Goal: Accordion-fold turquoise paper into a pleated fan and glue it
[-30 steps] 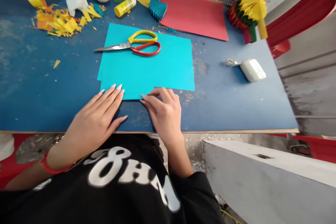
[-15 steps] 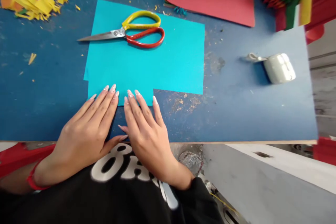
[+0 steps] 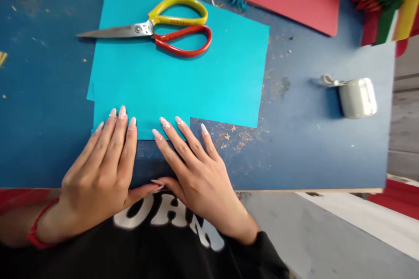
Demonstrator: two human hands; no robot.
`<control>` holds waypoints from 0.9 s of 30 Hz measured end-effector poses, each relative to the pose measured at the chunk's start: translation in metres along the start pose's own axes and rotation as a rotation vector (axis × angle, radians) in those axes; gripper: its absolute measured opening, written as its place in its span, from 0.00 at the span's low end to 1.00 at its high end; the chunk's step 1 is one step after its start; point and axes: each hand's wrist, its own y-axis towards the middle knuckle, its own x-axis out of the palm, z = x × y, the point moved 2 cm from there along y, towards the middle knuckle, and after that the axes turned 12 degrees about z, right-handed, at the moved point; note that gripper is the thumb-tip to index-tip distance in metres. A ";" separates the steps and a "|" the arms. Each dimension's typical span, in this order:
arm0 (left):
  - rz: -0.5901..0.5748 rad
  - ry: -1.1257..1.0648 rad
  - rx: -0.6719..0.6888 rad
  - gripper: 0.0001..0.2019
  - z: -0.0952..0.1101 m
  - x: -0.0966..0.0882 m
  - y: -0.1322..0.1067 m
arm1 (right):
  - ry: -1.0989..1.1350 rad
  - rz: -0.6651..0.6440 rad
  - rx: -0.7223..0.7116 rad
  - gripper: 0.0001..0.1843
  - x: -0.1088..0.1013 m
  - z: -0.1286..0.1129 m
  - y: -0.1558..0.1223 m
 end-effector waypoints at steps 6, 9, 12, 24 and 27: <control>0.037 -0.033 0.010 0.44 -0.002 0.001 0.003 | -0.016 -0.011 0.015 0.40 0.002 -0.001 -0.001; 0.046 -0.070 0.042 0.40 -0.003 0.003 0.004 | -0.025 -0.009 0.035 0.39 0.002 -0.002 0.000; 0.052 -0.083 0.044 0.39 -0.003 0.003 0.004 | -0.032 0.002 0.053 0.38 0.002 -0.005 0.003; -0.036 -0.196 0.079 0.39 -0.015 0.002 0.005 | -0.012 0.137 0.101 0.32 0.012 -0.028 0.011; -0.019 -0.189 0.097 0.41 -0.025 -0.001 -0.001 | -0.013 0.147 0.134 0.30 0.012 -0.028 0.008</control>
